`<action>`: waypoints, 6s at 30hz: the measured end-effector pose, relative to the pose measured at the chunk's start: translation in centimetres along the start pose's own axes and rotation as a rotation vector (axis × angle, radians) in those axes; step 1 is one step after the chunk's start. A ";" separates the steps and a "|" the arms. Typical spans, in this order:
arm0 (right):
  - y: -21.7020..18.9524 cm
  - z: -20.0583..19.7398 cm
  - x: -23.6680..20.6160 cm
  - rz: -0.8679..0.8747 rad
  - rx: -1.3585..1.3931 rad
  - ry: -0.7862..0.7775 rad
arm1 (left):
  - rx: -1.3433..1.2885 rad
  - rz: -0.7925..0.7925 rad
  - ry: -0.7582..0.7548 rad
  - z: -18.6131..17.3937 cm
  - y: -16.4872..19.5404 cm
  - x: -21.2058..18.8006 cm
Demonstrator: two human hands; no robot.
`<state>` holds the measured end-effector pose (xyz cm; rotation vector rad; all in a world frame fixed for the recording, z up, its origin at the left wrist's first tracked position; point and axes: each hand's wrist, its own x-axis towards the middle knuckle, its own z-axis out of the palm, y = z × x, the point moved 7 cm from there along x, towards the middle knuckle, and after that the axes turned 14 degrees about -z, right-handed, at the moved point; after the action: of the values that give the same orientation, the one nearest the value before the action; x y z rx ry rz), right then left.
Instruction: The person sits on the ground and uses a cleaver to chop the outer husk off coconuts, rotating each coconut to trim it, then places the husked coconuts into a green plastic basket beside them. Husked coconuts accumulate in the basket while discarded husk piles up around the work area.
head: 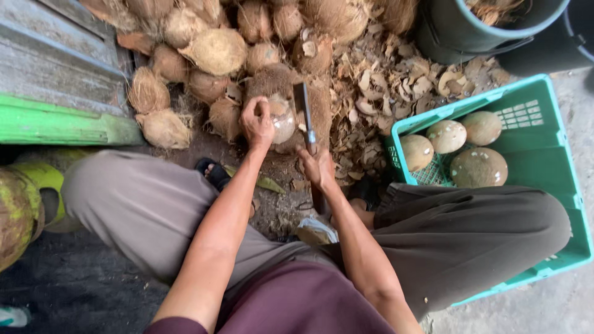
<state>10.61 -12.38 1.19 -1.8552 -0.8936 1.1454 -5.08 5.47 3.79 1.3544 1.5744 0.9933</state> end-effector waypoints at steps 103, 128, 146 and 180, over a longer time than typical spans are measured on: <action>-3.7 -1.5 0.7 -0.161 0.097 0.032 | 0.219 -0.278 0.205 0.6 -1.9 -1.9; -4.5 -0.4 0.0 -0.394 0.355 0.184 | 0.057 -0.148 0.184 -0.7 -1.5 -1.4; -2.0 2.9 -0.1 -0.132 0.006 -0.137 | 0.090 -0.080 0.255 -0.8 -1.5 -1.2; -0.1 4.6 1.0 -0.051 0.144 -0.112 | 0.246 0.081 0.266 -1.9 -0.2 -0.7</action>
<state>6.70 -10.42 -0.51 -1.6572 -0.8915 1.2581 -6.80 4.61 4.36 1.5102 1.9039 1.0920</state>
